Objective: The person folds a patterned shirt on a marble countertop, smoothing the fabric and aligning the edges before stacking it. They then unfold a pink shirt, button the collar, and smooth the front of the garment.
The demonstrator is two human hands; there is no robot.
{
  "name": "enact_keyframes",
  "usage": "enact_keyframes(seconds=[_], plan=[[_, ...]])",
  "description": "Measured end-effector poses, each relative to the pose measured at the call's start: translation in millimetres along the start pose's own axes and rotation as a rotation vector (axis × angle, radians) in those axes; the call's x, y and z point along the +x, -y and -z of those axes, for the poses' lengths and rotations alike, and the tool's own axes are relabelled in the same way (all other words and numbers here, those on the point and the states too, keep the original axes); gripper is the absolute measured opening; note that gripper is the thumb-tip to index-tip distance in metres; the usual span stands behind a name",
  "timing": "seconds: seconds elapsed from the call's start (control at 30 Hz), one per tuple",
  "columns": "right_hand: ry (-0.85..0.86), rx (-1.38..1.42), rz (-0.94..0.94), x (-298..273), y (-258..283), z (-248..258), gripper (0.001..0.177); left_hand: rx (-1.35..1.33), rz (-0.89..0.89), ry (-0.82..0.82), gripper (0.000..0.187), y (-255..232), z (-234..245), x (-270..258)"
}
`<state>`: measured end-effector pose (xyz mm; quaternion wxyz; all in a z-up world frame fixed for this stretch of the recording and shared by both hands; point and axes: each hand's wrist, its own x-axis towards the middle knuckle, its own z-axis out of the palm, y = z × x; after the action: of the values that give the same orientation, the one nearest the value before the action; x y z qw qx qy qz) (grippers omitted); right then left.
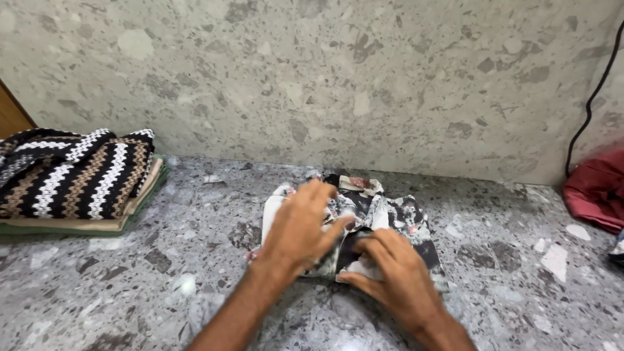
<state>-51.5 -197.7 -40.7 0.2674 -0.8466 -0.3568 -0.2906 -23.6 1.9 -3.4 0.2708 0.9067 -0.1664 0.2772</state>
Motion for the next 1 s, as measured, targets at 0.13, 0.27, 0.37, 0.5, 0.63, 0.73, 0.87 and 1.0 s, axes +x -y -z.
enact_keyframes(seconds=[0.13,0.27,0.37,0.5,0.63,0.73,0.87,1.0], plan=[[0.087,-0.026,-0.088,-15,-3,25,0.053,0.11,-0.178,0.073,0.045,-7,-42,0],[0.269,0.07,-0.44,-9,-1,41,0.055,-0.02,-0.157,0.076,0.027,-12,-47,4],[0.345,0.065,-0.821,-1,-6,41,0.032,-0.213,-0.061,0.026,0.035,-38,-10,2],[-0.095,-0.002,-0.393,0,-47,0,0.029,-0.227,0.034,-0.042,0.05,-18,-23,-7],[0.107,-0.076,-0.453,4,-74,-33,0.067,-0.109,0.152,0.089,0.096,11,-45,-19],[0.274,-0.133,-0.604,1,-78,-37,0.08,-0.073,0.217,0.168,0.12,17,-45,-24],[0.315,-0.257,-0.67,1,-77,-34,0.085,-0.029,0.269,0.182,0.137,24,-39,-24],[0.346,-0.316,-0.705,0,-78,-32,0.086,0.056,0.278,0.181,0.14,44,-44,-29]])
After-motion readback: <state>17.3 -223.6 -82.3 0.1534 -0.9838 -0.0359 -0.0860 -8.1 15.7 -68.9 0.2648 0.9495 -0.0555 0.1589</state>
